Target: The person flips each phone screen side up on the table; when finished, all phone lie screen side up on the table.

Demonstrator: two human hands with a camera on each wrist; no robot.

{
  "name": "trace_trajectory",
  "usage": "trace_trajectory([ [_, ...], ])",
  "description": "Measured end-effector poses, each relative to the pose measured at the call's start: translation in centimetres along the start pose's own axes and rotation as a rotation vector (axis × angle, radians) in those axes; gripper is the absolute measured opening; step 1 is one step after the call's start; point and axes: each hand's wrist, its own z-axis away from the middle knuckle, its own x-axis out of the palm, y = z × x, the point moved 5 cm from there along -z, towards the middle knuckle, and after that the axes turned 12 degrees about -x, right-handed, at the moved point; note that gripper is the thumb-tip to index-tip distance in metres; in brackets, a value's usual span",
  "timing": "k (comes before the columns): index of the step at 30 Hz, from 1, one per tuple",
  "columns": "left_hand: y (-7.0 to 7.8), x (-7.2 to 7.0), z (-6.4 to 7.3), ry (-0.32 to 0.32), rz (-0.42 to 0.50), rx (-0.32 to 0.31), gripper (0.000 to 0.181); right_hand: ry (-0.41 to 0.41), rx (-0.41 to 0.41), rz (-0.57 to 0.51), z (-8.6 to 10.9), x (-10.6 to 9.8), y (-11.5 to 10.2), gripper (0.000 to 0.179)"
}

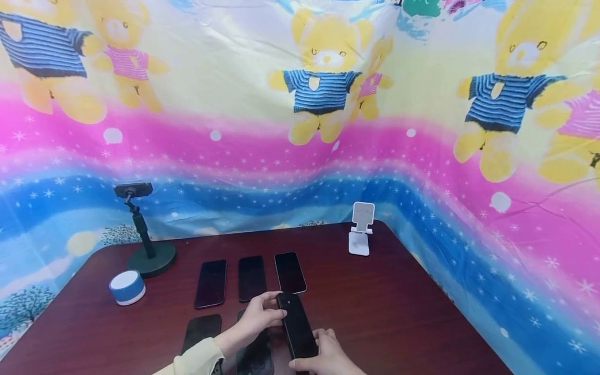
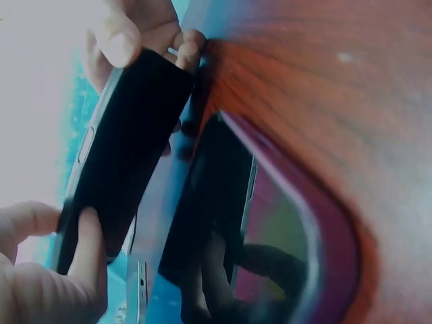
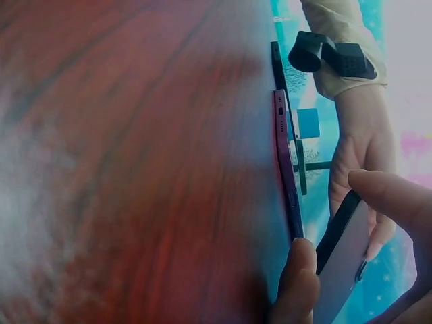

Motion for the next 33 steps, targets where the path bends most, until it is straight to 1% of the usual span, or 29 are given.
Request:
trace_trajectory([
  [2,0.1,-0.2,0.0,-0.060,0.007,0.047,0.063,-0.002,-0.008,-0.024,0.0,0.0,0.0,0.059],
  [4,0.1,-0.4,0.0,-0.107,-0.015,0.090,0.066,-0.009,-0.019,-0.054,0.1,0.0,0.1,0.060],
  [7,0.1,-0.6,0.2,-0.157,-0.053,0.115,0.070,-0.039,-0.027,-0.119,0.1,-0.1,0.2,0.063],
  [8,0.1,-0.6,0.2,-0.165,-0.059,0.106,0.072,-0.055,-0.028,-0.134,0.1,-0.1,0.3,0.063],
  [10,0.1,-0.5,0.3,-0.186,-0.074,0.114,0.074,-0.096,-0.043,-0.153,0.1,-0.1,0.2,0.062],
  [16,0.1,0.0,0.6,-0.237,-0.056,0.118,0.073,-0.213,-0.147,-0.183,-0.3,-0.1,-0.2,0.058],
  [21,-0.2,0.4,0.7,-0.293,-0.032,0.092,0.074,-0.275,-0.157,-0.239,-0.4,-0.1,0.0,0.060],
  [23,-0.2,0.5,0.9,-0.305,-0.019,0.085,0.073,-0.288,-0.178,-0.243,-0.4,-0.1,0.0,0.059],
  [26,0.0,0.6,1.0,-0.309,-0.010,0.084,0.070,-0.284,-0.193,-0.237,-0.4,-0.1,0.1,0.057],
  [27,0.0,0.6,1.0,-0.308,-0.004,0.089,0.069,-0.280,-0.189,-0.250,-0.3,-0.1,0.1,0.056],
  [30,0.0,0.8,1.1,-0.297,-0.008,0.106,0.069,-0.278,-0.150,-0.237,-0.1,-0.4,0.4,0.057],
  [33,-0.2,1.2,1.2,-0.283,-0.011,0.116,0.070,-0.308,-0.157,-0.180,0.1,-0.8,0.2,0.056],
])
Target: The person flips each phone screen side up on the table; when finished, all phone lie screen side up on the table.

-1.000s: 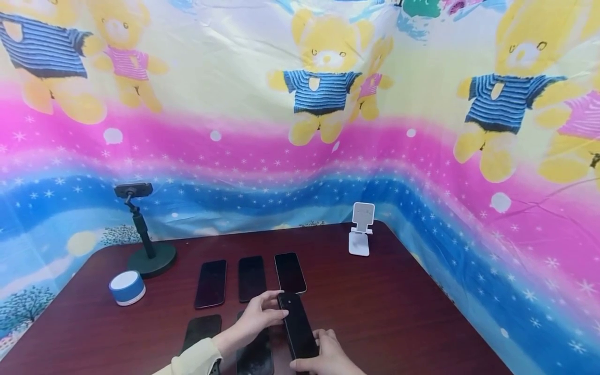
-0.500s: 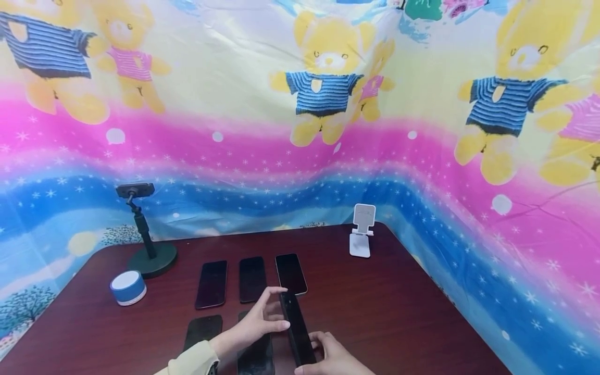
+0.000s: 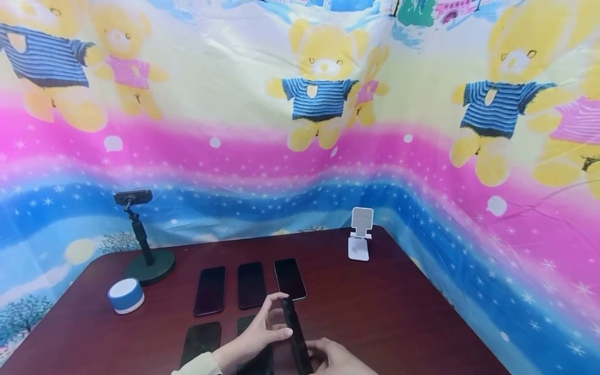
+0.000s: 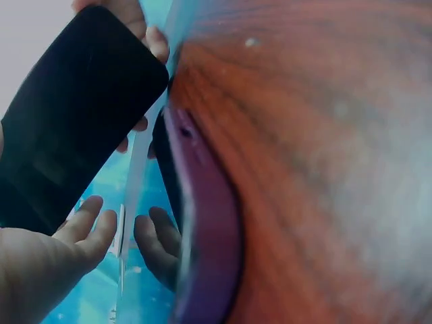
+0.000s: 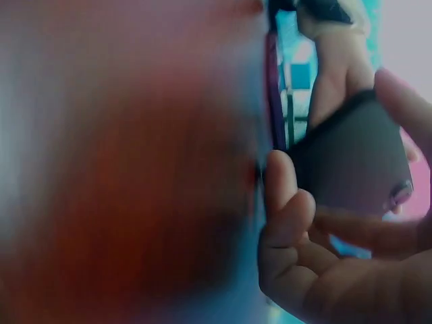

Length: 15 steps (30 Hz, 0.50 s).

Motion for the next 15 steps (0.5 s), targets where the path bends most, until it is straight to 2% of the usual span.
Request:
trace_trajectory([
  [4,-0.2,0.4,0.1,0.010,0.019,-0.011,0.069,-0.054,-0.031,0.056,-0.1,-0.4,-0.9,0.057],
  [8,-0.1,0.7,0.2,0.021,0.028,-0.015,0.069,-0.081,-0.083,0.034,-0.5,-0.8,-1.9,0.059],
  [11,0.1,0.9,0.1,0.023,0.013,-0.005,0.068,-0.044,-0.136,0.114,-1.0,-1.2,-2.6,0.053],
  [15,0.4,1.1,0.0,0.031,-0.017,0.015,0.067,0.059,-0.192,0.250,-1.7,-1.8,-3.5,0.045],
])
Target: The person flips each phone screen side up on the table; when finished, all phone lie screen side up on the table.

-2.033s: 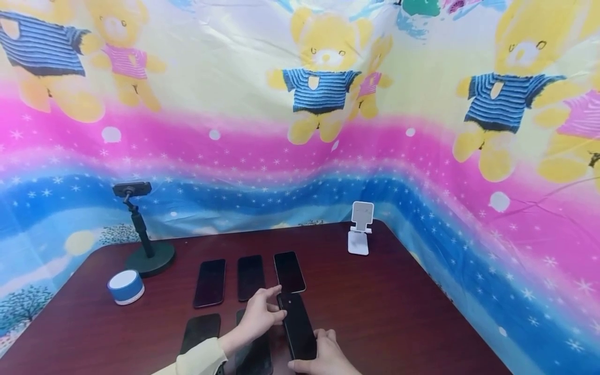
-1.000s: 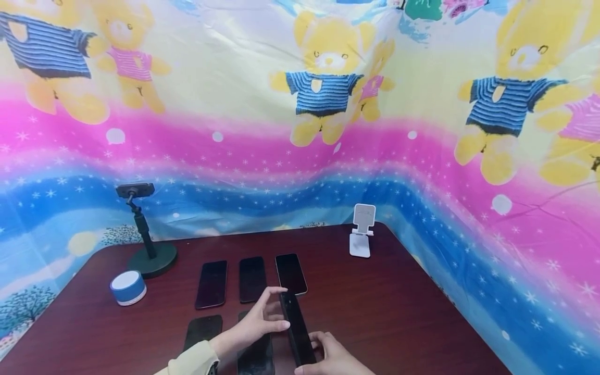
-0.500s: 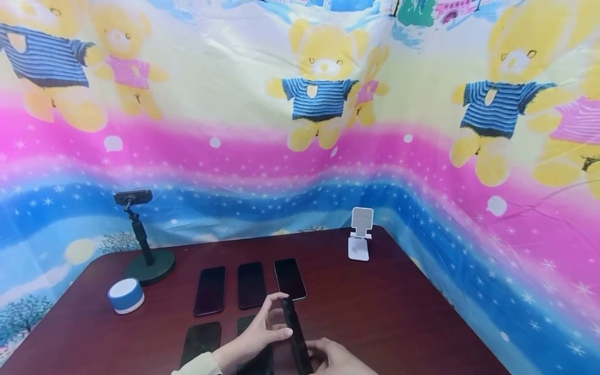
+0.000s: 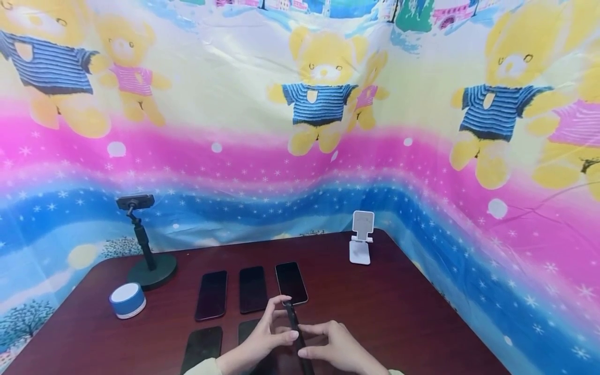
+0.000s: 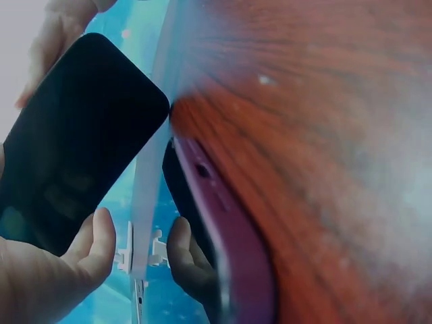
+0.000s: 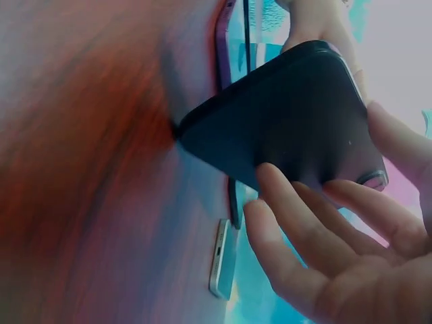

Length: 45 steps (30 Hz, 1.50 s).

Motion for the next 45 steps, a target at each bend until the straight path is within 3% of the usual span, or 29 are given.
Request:
trace_trajectory([
  [6,0.1,0.4,-0.1,0.058,-0.023,0.014,0.068,0.147,-0.049,0.078,-0.4,-0.2,-0.4,0.042],
  [10,0.2,0.6,0.0,0.097,-0.035,0.004,0.069,0.198,-0.042,0.060,-0.4,-0.3,-0.6,0.041],
  [17,0.2,0.4,0.5,0.130,-0.083,0.003,0.065,0.207,0.029,-0.167,-0.1,0.0,-0.3,0.039],
  [24,-0.1,-0.2,0.9,0.135,-0.055,-0.023,0.064,0.201,0.061,-0.276,0.1,0.0,0.6,0.039],
  [30,-0.6,-0.6,1.0,0.216,0.018,-0.052,0.071,0.221,0.078,-0.278,0.1,-0.6,0.6,0.041],
  [34,-1.0,-0.8,1.0,0.241,0.078,-0.099,0.061,0.249,0.095,-0.266,0.2,-1.1,0.9,0.042],
  [40,-1.1,-1.0,1.1,0.222,0.073,-0.160,0.048,0.302,0.157,-0.244,0.5,-1.8,2.2,0.041],
  [45,-1.2,-1.2,1.2,0.204,0.031,-0.145,0.046,0.321,0.170,-0.205,0.7,-2.1,2.9,0.039],
])
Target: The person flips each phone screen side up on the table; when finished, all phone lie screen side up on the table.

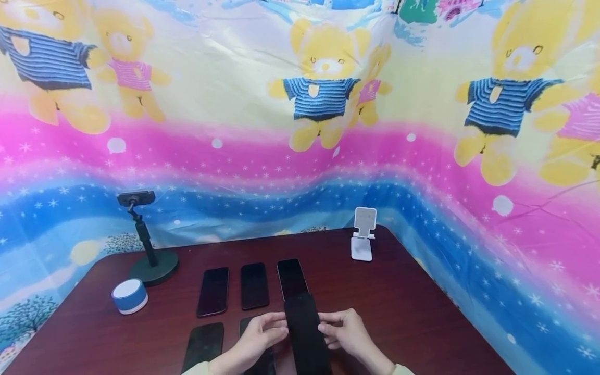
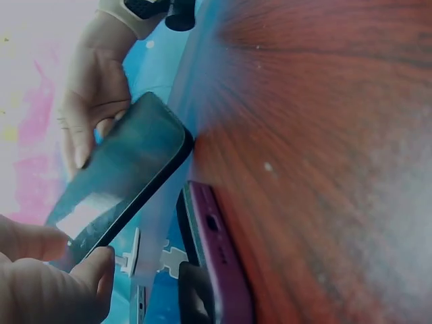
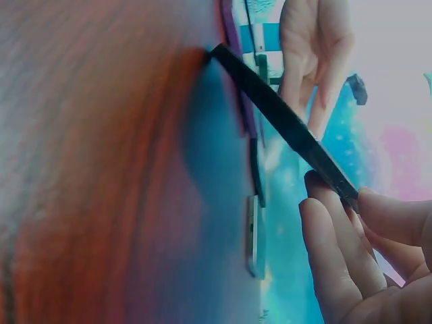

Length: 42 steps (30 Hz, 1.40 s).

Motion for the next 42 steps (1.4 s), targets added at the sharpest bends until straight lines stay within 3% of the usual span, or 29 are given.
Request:
trace_trajectory([
  [6,0.0,0.0,0.2,-0.035,-0.031,-0.001,0.046,-0.008,0.009,0.010,-0.1,-0.1,1.3,0.036],
  [14,-0.2,0.3,0.1,-0.051,0.011,-0.100,0.059,-0.058,-0.013,0.114,-0.8,0.0,1.8,0.036],
  [21,-0.1,0.5,0.1,-0.072,0.018,-0.092,0.063,-0.182,-0.037,0.133,-0.7,0.2,1.7,0.052],
  [31,-0.1,0.6,-0.2,-0.060,0.005,-0.100,0.062,-0.352,-0.126,0.165,-0.1,0.5,1.6,0.091],
  [42,-1.0,0.7,-0.4,-0.085,0.047,-0.133,0.062,-0.559,-0.093,0.121,0.5,0.5,2.2,0.107],
])
